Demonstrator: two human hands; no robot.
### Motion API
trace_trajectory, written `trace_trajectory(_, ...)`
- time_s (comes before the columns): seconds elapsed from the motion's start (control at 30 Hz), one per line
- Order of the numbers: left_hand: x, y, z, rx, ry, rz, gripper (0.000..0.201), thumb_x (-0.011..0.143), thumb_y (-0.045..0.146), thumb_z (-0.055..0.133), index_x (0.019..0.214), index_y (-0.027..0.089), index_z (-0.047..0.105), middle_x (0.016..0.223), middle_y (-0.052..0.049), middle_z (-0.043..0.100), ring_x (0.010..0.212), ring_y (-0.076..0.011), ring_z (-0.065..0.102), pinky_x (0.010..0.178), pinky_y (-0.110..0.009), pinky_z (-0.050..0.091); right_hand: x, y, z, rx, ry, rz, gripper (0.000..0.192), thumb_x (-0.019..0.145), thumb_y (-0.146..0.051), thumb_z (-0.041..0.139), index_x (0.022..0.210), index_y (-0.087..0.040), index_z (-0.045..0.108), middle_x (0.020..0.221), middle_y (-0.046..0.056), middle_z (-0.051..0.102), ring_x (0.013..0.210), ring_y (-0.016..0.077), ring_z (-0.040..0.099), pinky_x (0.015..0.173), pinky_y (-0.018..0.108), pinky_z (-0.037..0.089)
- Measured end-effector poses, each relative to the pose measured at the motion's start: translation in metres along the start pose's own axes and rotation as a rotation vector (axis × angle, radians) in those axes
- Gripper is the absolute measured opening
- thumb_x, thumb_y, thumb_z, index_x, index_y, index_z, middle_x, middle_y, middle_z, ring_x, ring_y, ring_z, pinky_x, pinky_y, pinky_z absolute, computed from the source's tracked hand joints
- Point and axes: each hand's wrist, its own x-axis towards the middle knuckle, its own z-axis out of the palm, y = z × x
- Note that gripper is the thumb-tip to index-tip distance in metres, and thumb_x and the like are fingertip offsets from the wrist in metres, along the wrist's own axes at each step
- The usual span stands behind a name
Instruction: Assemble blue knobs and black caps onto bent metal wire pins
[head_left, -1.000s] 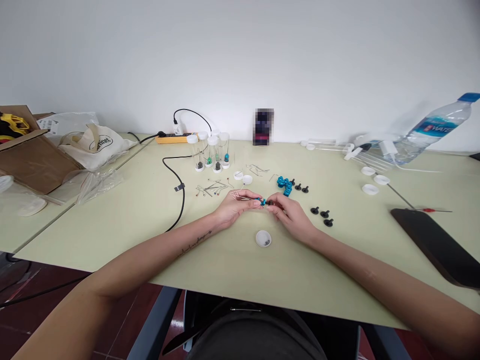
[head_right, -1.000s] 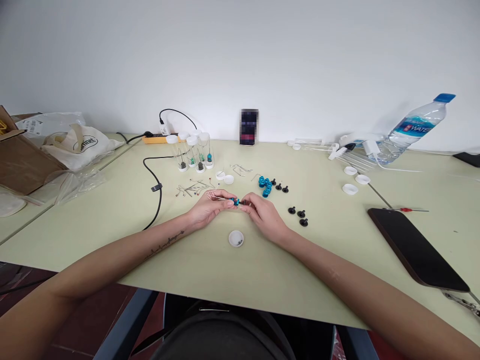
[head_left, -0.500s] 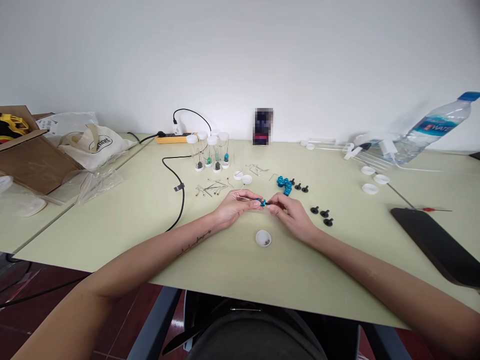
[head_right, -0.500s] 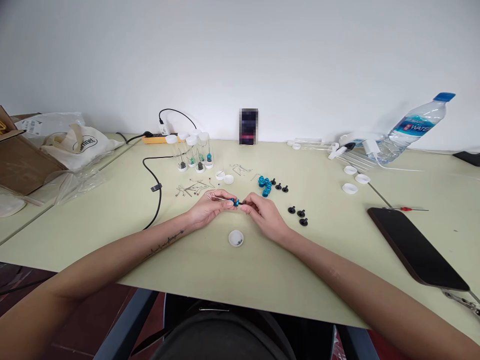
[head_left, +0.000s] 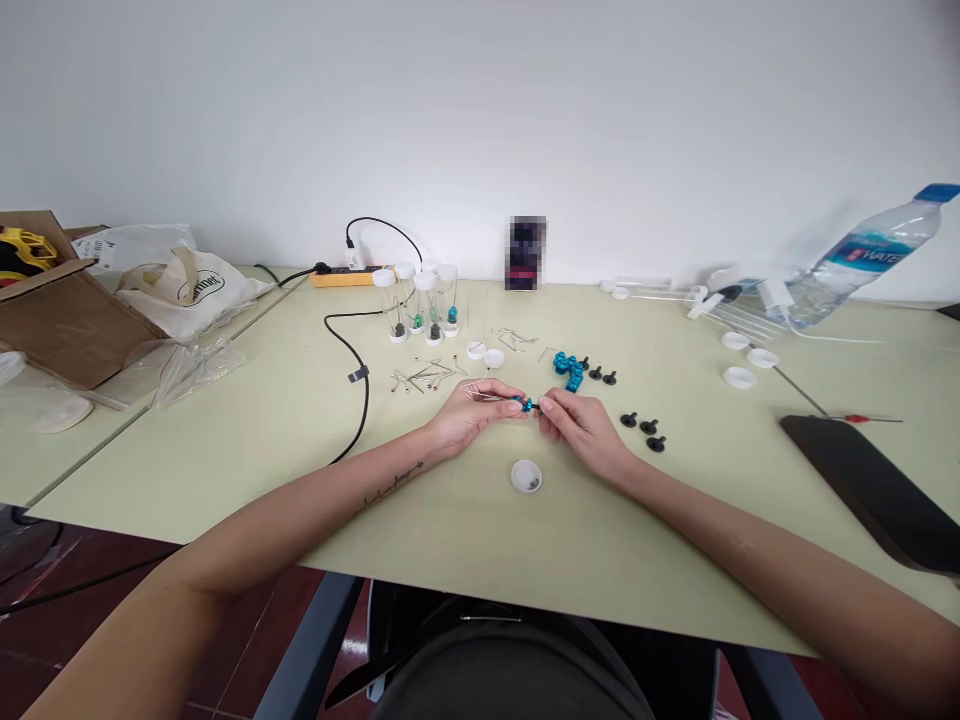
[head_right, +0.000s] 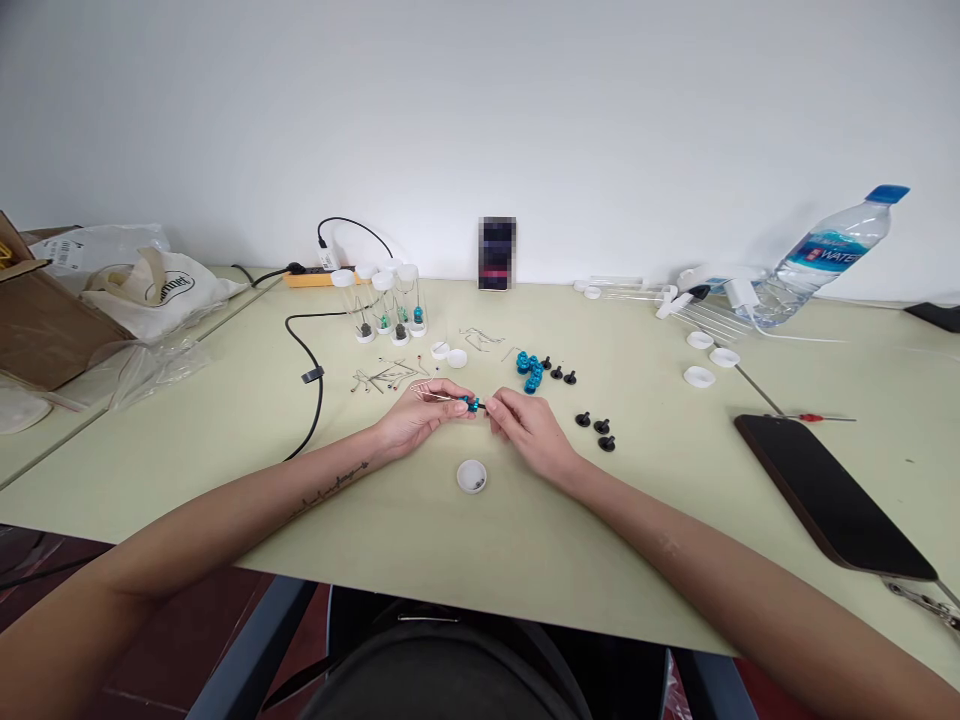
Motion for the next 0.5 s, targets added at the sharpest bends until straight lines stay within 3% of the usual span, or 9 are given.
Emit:
trace_trajectory(0.07,-0.0002,-0.0004,0.0001,0.007,-0.001,-0.004,0.027,0.057,0.019,0.086,0.08,0.012,0.073,0.086,-0.006,0.073,0.08,-0.0171,0.068,0.091,-0.04,0.05,-0.0005,0.0002,-0.0002,0.009,-0.015,0.008,0.046,0.1,-0.05,0.032,0.071,-0.02,0.053,0.062,0.0,0.057,0.056,0.0134,0.053,0.059,0.028,0.042)
trace_trajectory(0.23,0.0004,0.0002,0.0,0.002,0.014,0.023,0.025,0.059,0.021,0.086,0.081,0.014,0.074,0.087,-0.005,0.074,0.081,-0.0171,0.069,0.093,-0.039,0.049,-0.0022,0.0012,0.0003,0.094,0.101,-0.026,0.039,0.099,-0.052,0.031,0.099,-0.022,0.056,0.078,0.001,0.061,0.058,0.0134,0.054,0.059,0.029,0.044)
trace_trajectory(0.5,-0.0005,0.0023,0.0018,-0.009,0.031,-0.001,0.026,0.058,0.02,0.086,0.079,0.014,0.073,0.087,-0.005,0.074,0.079,-0.017,0.069,0.09,-0.039,0.05,-0.0017,0.0055,0.0014,0.261,-0.032,0.053,0.054,0.096,-0.06,0.031,0.082,-0.018,0.062,0.069,0.005,0.065,0.057,0.0148,0.055,0.056,0.029,0.047)
